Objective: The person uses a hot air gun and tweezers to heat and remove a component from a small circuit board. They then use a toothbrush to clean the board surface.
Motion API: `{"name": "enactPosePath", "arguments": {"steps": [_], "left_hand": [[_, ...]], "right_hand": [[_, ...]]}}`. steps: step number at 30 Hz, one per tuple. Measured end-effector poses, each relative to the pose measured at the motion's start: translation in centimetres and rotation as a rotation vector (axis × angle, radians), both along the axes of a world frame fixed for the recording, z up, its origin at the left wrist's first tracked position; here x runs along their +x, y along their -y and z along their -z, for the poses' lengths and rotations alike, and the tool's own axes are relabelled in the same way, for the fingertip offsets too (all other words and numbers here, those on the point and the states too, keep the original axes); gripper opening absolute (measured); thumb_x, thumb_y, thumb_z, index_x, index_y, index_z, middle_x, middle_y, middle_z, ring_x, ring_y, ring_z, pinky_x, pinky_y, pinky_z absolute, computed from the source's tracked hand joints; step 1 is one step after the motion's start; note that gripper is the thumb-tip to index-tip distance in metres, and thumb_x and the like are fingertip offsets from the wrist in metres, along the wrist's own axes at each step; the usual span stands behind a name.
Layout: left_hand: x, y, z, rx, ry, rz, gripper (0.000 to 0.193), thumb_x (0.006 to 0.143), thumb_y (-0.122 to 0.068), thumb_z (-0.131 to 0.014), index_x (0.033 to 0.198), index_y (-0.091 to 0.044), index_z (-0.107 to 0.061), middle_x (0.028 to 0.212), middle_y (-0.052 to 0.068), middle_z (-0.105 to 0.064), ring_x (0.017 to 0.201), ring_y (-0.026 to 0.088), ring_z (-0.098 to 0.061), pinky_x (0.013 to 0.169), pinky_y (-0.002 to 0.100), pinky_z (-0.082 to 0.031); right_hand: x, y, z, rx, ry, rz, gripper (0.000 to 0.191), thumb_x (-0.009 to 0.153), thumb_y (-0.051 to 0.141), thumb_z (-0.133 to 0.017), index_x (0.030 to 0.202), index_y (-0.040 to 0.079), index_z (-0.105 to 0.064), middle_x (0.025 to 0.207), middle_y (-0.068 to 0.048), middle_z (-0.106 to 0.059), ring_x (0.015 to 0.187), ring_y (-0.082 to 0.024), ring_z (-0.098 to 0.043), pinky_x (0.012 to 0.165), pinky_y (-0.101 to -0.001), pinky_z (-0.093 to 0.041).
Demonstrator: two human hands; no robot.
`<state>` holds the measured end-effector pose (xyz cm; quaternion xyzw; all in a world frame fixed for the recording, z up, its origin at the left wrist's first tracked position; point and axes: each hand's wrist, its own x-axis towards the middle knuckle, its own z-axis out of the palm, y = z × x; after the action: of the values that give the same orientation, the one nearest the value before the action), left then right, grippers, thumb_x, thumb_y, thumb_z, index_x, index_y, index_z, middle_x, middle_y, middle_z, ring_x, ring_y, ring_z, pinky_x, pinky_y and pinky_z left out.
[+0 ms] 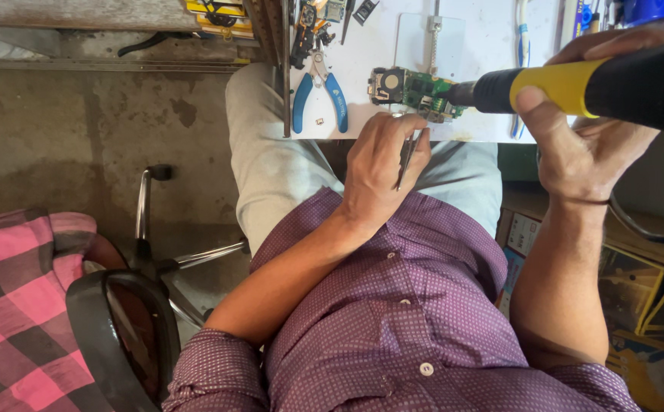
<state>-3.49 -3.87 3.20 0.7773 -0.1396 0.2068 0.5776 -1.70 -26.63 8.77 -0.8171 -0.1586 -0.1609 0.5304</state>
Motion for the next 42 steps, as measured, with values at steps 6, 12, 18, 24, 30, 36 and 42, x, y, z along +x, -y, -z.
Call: {"name": "enactPosePath", "arguments": {"steps": [6, 12, 18, 24, 30, 36, 42], "left_hand": [[-0.1, 0.0, 0.1, -0.034, -0.038, 0.008, 0.028, 0.091, 0.002, -0.077, 0.112, -0.004, -0.06, 0.098, 0.011, -0.062, 0.091, 0.028, -0.066, 0.076, 0.036, -0.054], [-0.1, 0.2, 0.4, -0.047, -0.042, -0.006, 0.03, 0.09, 0.001, -0.078, 0.113, -0.005, -0.059, 0.097, 0.01, -0.063, 0.09, 0.027, -0.066, 0.075, 0.036, -0.054], [-0.1, 0.2, 0.5, -0.042, -0.029, -0.015, 0.031, 0.09, 0.001, -0.078, 0.113, -0.004, -0.059, 0.096, 0.01, -0.062, 0.089, 0.027, -0.066, 0.079, 0.038, -0.055], [-0.2, 0.1, 0.6, -0.031, -0.049, 0.002, 0.03, 0.091, 0.001, -0.078, 0.114, -0.005, -0.059, 0.097, 0.01, -0.062, 0.09, 0.027, -0.066, 0.076, 0.036, -0.054], [-0.1, 0.1, 0.6, -0.037, -0.032, -0.003, 0.031, 0.092, 0.0, -0.078, 0.115, -0.003, -0.058, 0.099, 0.012, -0.063, 0.091, 0.028, -0.067, 0.08, 0.038, -0.055], [-0.2, 0.3, 0.6, -0.053, -0.059, -0.002, 0.031, 0.091, 0.0, -0.078, 0.114, -0.003, -0.058, 0.096, 0.011, -0.062, 0.09, 0.027, -0.068, 0.08, 0.038, -0.055], [-0.1, 0.2, 0.7, -0.059, -0.042, 0.0, 0.031, 0.092, 0.0, -0.078, 0.113, -0.003, -0.055, 0.097, 0.011, -0.064, 0.091, 0.028, -0.068, 0.075, 0.036, -0.055]], "right_hand": [[0.4, -0.2, -0.1, -0.036, 0.014, -0.034, 0.051, 0.099, -0.001, -0.082, 0.135, 0.004, -0.046, 0.118, -0.009, -0.052, 0.099, -0.024, -0.063, 0.086, -0.0338, -0.055], [0.6, -0.8, -0.4, 0.007, 0.008, -0.049, 0.05, 0.101, 0.001, -0.083, 0.134, 0.004, -0.045, 0.118, -0.008, -0.051, 0.097, -0.022, -0.063, 0.085, -0.032, -0.054], [1.1, -1.4, -1.1, -0.07, 0.027, -0.069, 0.05, 0.099, -0.001, -0.083, 0.131, 0.002, -0.045, 0.116, -0.01, -0.052, 0.096, -0.022, -0.063, 0.082, -0.0314, -0.053], [1.5, -2.0, -1.6, -0.091, 0.021, -0.102, 0.048, 0.102, -0.001, -0.083, 0.132, 0.001, -0.045, 0.118, -0.011, -0.053, 0.102, -0.02, -0.062, 0.088, -0.0296, -0.052], [1.3, -2.6, -2.0, -0.085, -0.031, -0.096, 0.046, 0.1, -0.004, -0.08, 0.13, 0.0, -0.045, 0.114, -0.012, -0.055, 0.101, -0.019, -0.059, 0.09, -0.0282, -0.049], [1.4, -2.7, -2.5, -0.108, -0.038, -0.097, 0.045, 0.1, -0.004, -0.079, 0.13, 0.0, -0.046, 0.113, -0.012, -0.055, 0.1, -0.019, -0.059, 0.09, -0.0276, -0.049], [1.2, -2.9, -2.3, -0.022, -0.081, -0.094, 0.048, 0.102, -0.004, -0.079, 0.134, 0.0, -0.044, 0.115, -0.01, -0.054, 0.102, -0.018, -0.058, 0.092, -0.0275, -0.049]]}}
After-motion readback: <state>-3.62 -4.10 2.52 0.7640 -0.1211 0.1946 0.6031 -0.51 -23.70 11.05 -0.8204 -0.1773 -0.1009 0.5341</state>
